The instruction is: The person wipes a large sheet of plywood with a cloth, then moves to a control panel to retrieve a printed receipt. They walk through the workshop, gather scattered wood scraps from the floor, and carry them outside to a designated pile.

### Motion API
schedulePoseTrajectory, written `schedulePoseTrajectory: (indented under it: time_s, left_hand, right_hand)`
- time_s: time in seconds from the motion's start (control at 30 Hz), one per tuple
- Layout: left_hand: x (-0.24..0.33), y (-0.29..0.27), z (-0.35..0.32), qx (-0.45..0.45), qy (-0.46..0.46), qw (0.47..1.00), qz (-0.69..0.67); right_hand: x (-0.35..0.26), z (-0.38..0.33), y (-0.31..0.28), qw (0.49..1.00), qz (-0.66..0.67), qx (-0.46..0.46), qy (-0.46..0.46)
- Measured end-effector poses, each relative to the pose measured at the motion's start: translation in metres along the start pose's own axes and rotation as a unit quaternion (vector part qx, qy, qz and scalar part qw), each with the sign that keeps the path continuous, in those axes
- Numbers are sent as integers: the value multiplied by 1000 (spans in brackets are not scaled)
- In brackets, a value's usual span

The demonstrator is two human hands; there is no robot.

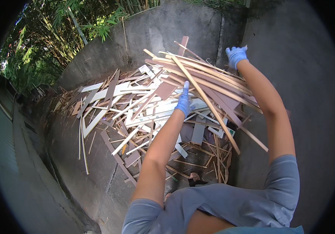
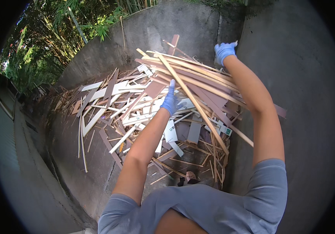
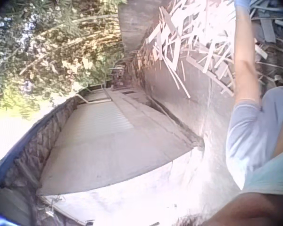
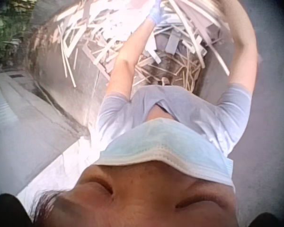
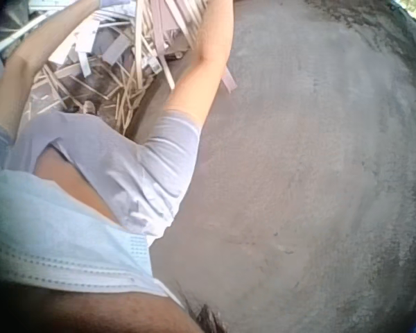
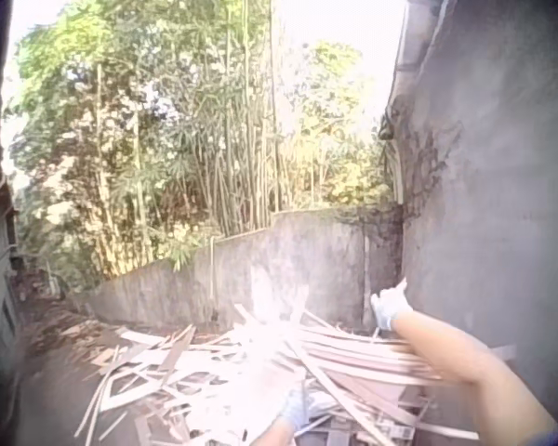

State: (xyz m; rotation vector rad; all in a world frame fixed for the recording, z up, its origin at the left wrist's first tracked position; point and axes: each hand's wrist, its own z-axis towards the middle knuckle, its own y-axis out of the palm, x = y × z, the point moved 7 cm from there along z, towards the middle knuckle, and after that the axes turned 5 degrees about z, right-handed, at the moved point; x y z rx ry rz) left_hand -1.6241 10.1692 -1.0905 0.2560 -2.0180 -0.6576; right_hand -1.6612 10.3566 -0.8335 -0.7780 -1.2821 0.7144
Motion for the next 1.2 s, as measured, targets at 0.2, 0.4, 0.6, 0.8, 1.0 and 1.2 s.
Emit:
schedulePoseTrajectory:
  time_s: [0.2,0.4,0.6,0.8,1.0,1.2]
  left_hand:
    - [-113,-77,2,27,16,973,226]
    - [-352,-377,-312,552,-255,751,257]
    - [-433,-338,-573,723,-172,656,-131]
    - [-507,-281,-648,682,-121,703,-159]
    - [-543,-230,-674,677,-19,712,-184]
    - [-734,-233,-723,749,-26,603,-273]
  right_hand:
    - [36,25,164,666,738,-26,-108]
    - [-135,-110,381,605,699,-380,28]
    - [-338,-296,403,696,470,-476,-261]
    - [-491,-452,272,627,350,-396,-572]
    - [-584,-574,140,273,524,-782,-197]
    - [-644,-696,-25,63,479,-853,-198]
